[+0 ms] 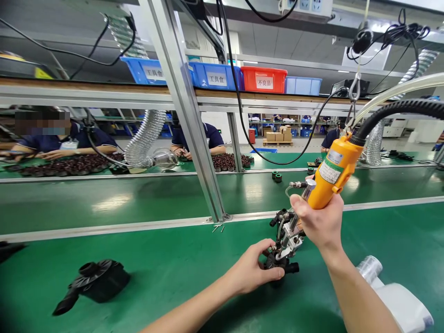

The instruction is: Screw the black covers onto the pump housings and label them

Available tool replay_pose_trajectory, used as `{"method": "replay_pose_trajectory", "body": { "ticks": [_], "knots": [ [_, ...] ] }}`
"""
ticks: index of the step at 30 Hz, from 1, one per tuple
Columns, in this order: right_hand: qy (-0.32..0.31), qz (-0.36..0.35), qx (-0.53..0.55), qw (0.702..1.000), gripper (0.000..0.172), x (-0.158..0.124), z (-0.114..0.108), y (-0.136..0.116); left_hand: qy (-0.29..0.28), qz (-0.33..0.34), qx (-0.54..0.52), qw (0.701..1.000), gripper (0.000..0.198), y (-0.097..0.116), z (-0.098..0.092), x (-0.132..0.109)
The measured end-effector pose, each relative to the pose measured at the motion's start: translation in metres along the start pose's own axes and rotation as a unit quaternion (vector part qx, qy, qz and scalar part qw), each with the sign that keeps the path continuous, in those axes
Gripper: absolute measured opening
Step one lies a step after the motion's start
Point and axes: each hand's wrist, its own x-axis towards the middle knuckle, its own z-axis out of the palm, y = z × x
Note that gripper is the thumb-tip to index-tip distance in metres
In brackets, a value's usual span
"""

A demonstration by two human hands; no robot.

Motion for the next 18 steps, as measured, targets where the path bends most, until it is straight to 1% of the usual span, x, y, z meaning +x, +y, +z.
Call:
{"method": "replay_pose_trajectory", "body": {
  "ticks": [6,10,13,18],
  "knots": [
    [-0.004,-0.002,0.004,1.0,0.051,-0.001,-0.006,0.002,0.004,0.005,0.001,1.0,0.05,0.0,0.001,0.0],
    [-0.009,0.003,0.01,1.0,0.049,-0.003,-0.007,0.002,0.011,0.01,0.022,1.0,0.046,0.002,0.001,0.0],
    [-0.011,-0.001,0.003,1.0,0.048,-0.004,-0.004,-0.003,0.019,0.015,0.04,0.999,0.043,0.005,0.0,-0.001],
    [-0.003,-0.017,-0.018,1.0,0.038,-0.007,0.002,-0.014,0.019,0.011,0.055,0.998,0.041,0.011,-0.001,-0.003]
  ]
}}
